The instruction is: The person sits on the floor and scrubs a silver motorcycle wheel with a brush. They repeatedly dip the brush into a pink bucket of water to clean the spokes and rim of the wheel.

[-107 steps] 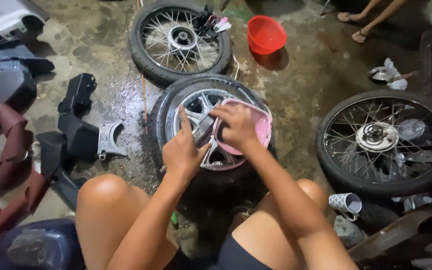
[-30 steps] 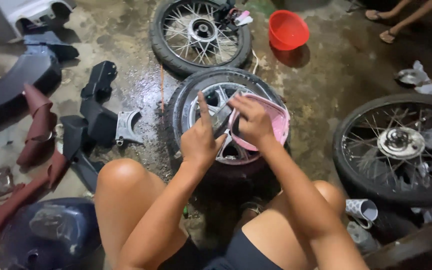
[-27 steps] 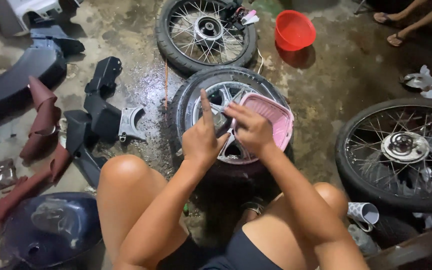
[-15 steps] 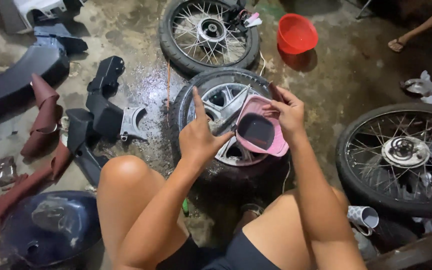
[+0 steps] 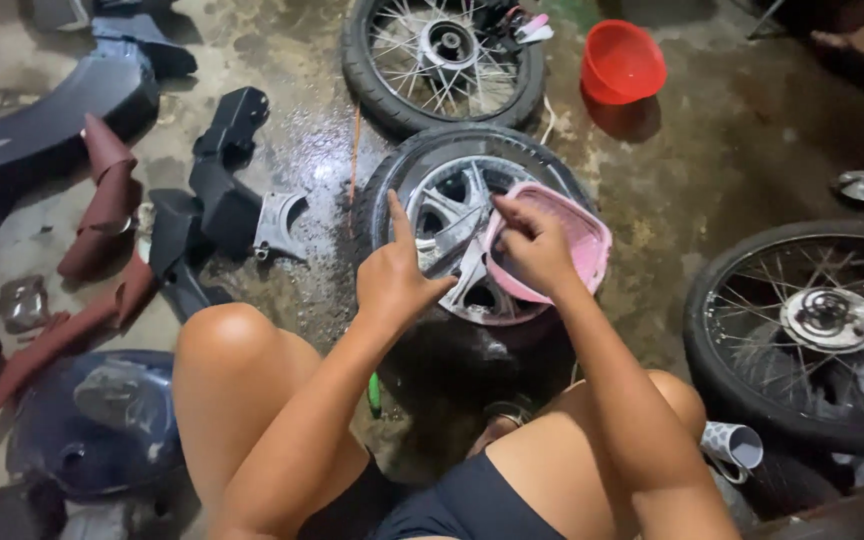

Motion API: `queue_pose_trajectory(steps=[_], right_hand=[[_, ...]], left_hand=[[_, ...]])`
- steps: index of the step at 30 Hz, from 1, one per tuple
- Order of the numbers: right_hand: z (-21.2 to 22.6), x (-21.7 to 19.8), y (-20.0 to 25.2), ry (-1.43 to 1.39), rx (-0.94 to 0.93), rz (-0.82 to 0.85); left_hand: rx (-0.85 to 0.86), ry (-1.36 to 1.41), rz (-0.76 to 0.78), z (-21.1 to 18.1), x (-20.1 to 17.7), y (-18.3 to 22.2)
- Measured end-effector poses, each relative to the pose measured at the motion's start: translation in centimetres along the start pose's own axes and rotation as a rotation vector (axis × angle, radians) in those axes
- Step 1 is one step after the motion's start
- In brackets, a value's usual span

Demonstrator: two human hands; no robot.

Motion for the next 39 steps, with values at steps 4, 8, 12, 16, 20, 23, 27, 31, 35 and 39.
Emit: queue_pose_trajectory(steps=[4,8,12,16,20,23,27,31,35,39], right_hand=[[1.7,3.5,1.9,0.409,-0.072,0.122],[0.8,5.0,2.5,0.515,-0.197,0.184],[-0.8,6.7,4.0,0.609,-0.311,0.289],[-0.5,6.8,4.6,0.575,-0.285,0.374],[0.3,6.9,5.3,0.749,-0.235,0.398],[-0.9,6.8,4.6,0.839,-0.124,0.484],[-1.1,8.3,5.2,1.06,-0.059,0.599],[1.2,8.1,5.1,1.191,0.019,0.59],[5.3,8.7,4.5,1.236,0.063,0.584],[7.1,9.2,6.3,1.289,0.069,0.458]], left_hand=[[-0.016,-0.021,0.012,2.5,2.3,-0.2],[0.008,-0.071,0.02,2.9,3.7,-0.1],[0.015,-0.101,0.067,3.7,5.5,-0.4],[0.015,-0.128,0.109,3.0,5.1,-0.3],[0.018,-0.152,0.116,2.8,5.0,-0.7],[-0.005,-0.165,0.132,3.5,5.4,-0.6],[-0.006,-0.181,0.159,4.0,5.6,-1.4],[0.058,-0.215,0.111,4.5,6.1,-0.4],[0.052,-0.194,0.064,4.6,5.8,-1.2],[0.1,-0.135,0.009,5.5,6.1,-0.7]])
Point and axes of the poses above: each hand's wrist, its own y-axis away from the middle knuckle, its own x-axis out of the palm, z = x × y, the point moved 4 cm from there along -y, towards the middle knuckle, and after that the axes turned 1 degree about -z, right-handed, at the moved point
